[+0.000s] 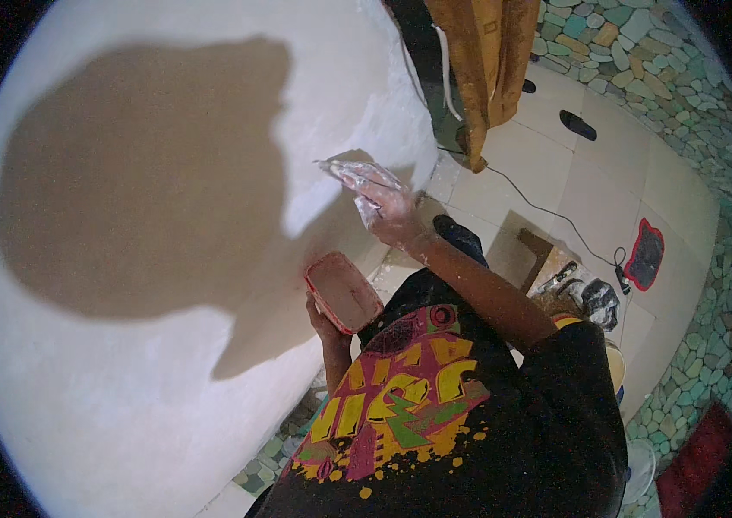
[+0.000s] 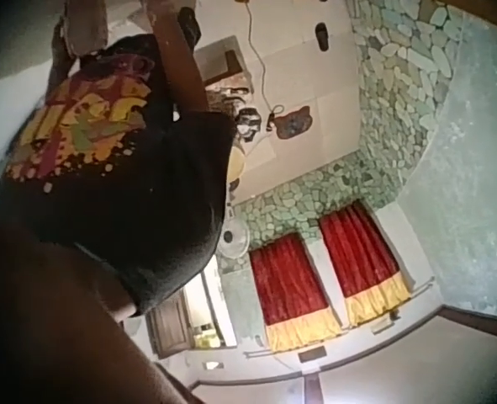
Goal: Apply wall putty to a white wall using a putty knife and a container of putty.
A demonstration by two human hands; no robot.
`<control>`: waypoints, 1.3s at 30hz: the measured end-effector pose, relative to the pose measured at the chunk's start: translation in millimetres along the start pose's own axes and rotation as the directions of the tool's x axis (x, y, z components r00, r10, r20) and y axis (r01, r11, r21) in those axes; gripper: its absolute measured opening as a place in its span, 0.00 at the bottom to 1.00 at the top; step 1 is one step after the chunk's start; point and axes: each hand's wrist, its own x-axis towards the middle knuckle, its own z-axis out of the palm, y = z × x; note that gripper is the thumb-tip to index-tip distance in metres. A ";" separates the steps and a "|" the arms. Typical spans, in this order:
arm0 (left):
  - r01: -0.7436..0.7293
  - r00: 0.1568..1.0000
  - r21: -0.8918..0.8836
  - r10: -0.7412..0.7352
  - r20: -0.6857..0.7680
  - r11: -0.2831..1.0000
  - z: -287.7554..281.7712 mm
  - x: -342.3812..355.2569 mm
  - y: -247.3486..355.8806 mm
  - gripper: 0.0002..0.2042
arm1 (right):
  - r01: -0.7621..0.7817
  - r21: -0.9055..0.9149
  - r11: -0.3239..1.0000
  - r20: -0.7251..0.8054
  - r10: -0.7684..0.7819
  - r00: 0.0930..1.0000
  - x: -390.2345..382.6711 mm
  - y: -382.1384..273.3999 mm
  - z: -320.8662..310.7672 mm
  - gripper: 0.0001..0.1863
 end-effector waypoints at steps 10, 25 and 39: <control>-0.032 0.999 -0.017 0.032 -0.022 0.999 -0.4 -12.3 -11.7 0.33 | -0.139 -0.137 0.981 -0.389 0.076 0.918 33.8 72.7 -0.9 0.29; -0.032 0.999 0.065 0.032 0.004 0.997 0.4 -1.6 -1.0 0.32 | -0.211 0.370 0.905 -0.348 0.345 0.872 -6.3 111.7 2.6 0.21; 0.022 1.000 0.066 -0.023 0.017 0.998 0.4 -1.9 -5.8 0.30 | -0.218 0.022 0.976 -0.275 0.216 0.937 20.9 57.1 -18.5 0.25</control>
